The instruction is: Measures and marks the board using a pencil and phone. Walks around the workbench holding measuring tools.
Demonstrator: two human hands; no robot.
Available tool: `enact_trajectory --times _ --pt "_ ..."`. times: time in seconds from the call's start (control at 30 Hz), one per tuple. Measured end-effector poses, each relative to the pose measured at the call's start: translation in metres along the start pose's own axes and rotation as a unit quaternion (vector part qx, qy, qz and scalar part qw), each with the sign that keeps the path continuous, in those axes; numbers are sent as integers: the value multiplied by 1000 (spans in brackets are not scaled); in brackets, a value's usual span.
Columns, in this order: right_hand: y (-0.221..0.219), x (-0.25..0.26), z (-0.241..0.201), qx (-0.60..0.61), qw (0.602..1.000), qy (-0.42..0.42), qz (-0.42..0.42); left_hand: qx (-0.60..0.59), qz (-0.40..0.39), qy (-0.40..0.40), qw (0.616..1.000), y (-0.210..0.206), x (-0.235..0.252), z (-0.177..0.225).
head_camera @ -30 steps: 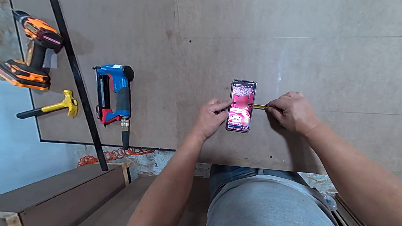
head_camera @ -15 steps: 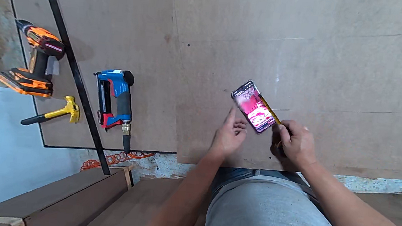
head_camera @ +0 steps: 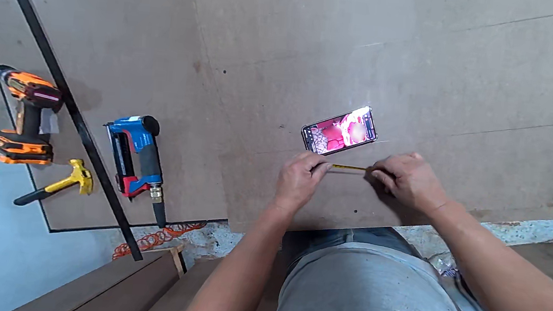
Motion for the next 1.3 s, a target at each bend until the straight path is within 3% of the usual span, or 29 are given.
enact_trajectory --times 0.1,0.17,0.3,0.43,0.8,1.3 --pt "22 19 17 -35 999 24 -8 -4 62 8 998 2 0 6" --pt "34 33 30 -52 998 27 -9 12 97 59 993 7 -2 1" --pt "44 50 46 -64 998 0 -23 50 36 194 979 2 -3 -40" --pt "35 57 44 -77 996 14 -29 65 22 201 977 1 9 -54" --pt "28 47 36 -92 995 13 31 71 75 224 969 12 19 -64" --pt "28 56 36 -112 992 -32 50 69 92 271 956 22 30 -73"
Point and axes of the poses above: each hand's wrist, its own x-axis towards the middle knuckle, its own y-axis out of the back of the hand, z = x × y, the point moved 10 cm from there along x, towards the middle knuckle, and after that the axes turned 6 degrees about -z, right-handed, at the moved point
